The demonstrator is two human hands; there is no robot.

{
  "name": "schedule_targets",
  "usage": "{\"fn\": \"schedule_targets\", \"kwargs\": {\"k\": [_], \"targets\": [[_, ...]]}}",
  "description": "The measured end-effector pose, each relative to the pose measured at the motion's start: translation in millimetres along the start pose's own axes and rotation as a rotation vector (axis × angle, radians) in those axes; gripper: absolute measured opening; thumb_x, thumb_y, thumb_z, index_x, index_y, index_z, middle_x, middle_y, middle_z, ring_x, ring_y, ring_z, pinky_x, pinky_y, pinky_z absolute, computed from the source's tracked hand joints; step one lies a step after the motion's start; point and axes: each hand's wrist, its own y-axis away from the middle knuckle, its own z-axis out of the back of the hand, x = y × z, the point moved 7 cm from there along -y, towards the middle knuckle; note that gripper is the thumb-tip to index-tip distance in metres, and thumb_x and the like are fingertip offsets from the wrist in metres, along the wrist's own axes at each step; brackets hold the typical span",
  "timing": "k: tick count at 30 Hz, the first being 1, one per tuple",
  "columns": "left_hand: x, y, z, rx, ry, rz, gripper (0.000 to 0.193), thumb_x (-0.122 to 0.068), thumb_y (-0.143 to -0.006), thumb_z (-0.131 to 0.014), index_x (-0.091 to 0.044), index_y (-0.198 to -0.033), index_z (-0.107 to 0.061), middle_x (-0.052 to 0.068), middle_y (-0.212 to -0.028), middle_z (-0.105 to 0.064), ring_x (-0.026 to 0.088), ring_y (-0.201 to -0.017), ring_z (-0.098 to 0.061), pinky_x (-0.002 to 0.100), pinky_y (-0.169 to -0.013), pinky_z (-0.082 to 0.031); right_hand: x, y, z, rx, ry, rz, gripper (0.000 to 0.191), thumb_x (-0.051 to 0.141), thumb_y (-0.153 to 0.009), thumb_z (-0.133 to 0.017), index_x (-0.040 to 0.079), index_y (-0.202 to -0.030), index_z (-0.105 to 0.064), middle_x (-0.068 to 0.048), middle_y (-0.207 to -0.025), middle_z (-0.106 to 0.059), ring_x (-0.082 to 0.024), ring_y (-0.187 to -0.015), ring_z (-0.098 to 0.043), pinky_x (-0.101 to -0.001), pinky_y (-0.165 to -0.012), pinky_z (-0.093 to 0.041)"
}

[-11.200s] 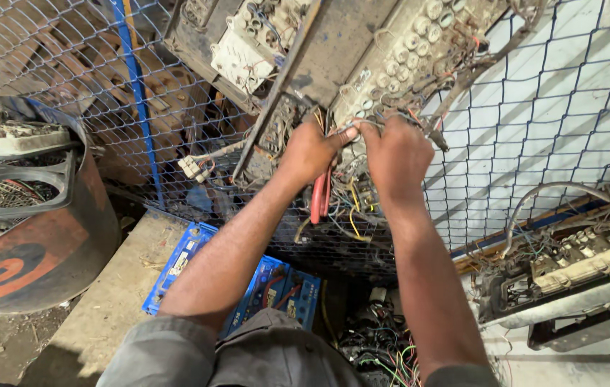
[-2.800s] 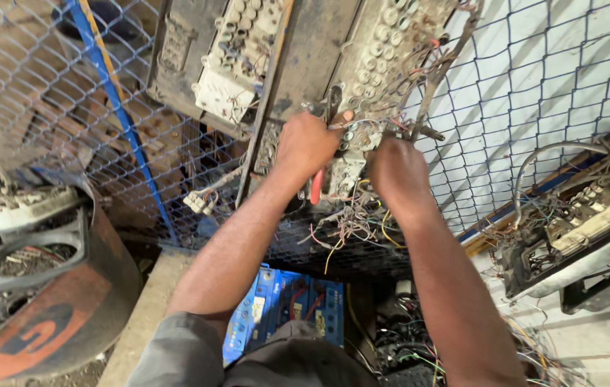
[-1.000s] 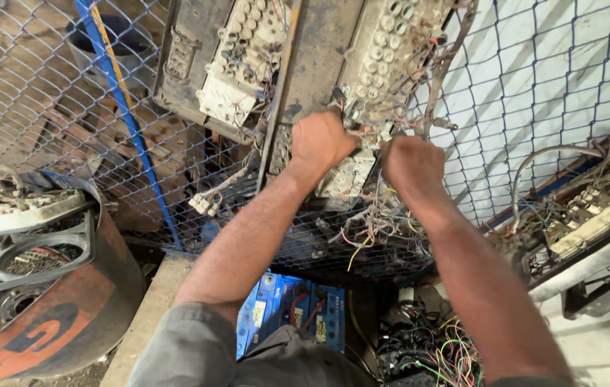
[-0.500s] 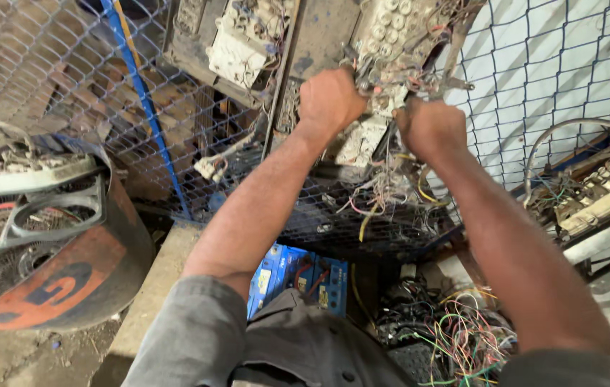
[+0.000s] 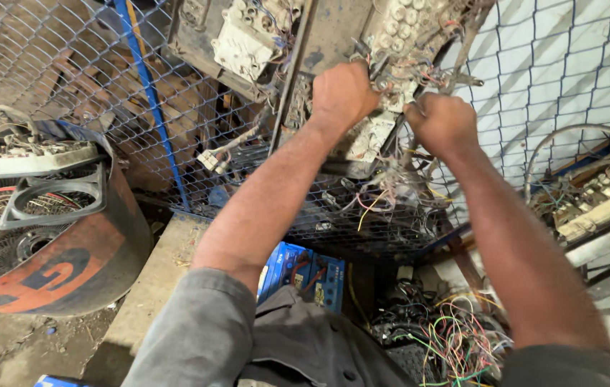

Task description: The person uses pliers to cut and remove wires from a wall-mounted electrical panel, then sits on the floor to strip and prepare wires for a separate electronic device.

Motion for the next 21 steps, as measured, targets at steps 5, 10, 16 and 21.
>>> {"fn": "schedule_targets", "kwargs": {"k": [5, 10, 16, 21], "targets": [[0, -4, -6, 0.076, -0.005, 0.026, 0.027, -0.031, -0.079, -0.072, -0.007, -0.09, -0.074, 0.019, -0.088, -0.075, 0.035, -0.085, -0.076, 0.044, -0.077, -0.06, -4, -2, -7, 0.006, 0.063, -0.106, 0.038, 0.044, -0.096, -0.067, 0.007, -0.089, -0.073, -0.019, -0.076, -0.071, -0.039, -0.073, -0.07, -0.05, -0.072, -0.056], [2, -8, -2, -0.023, -0.02, -0.022, 0.024, -0.027, -0.077, -0.071, -0.007, -0.089, -0.075, 0.02, -0.089, -0.075, 0.037, -0.086, -0.075, 0.045, -0.077, -0.06, -1, 0, -17, -0.002, 0.201, 0.001, 0.032, 0.038, -0.102, -0.069, 0.009, -0.089, -0.072, -0.015, -0.075, -0.072, -0.032, -0.069, -0.069, -0.047, -0.065, -0.055], [14, -2, -7, -0.077, 0.01, -0.045, 0.024, -0.028, -0.073, -0.074, -0.008, -0.086, -0.074, 0.021, -0.086, -0.075, 0.039, -0.083, -0.074, 0.047, -0.075, -0.059, -5, -2, 6, 0.202, -0.191, -0.034, 0.033, 0.035, -0.1, -0.071, 0.007, -0.083, -0.071, -0.012, -0.071, -0.07, -0.023, -0.06, -0.064, -0.0413, -0.062, -0.054], [9, -14, -19, -0.095, -0.123, -0.046, 0.028, -0.034, -0.073, -0.076, -0.008, -0.082, -0.073, 0.019, -0.083, -0.074, 0.039, -0.078, -0.074, 0.049, -0.068, -0.059, 33, 36, 7, 0.024, 0.151, 0.074, 0.033, 0.039, -0.099, -0.072, 0.008, -0.088, -0.075, -0.012, -0.071, -0.072, -0.023, -0.06, -0.065, -0.0404, -0.061, -0.052]]}}
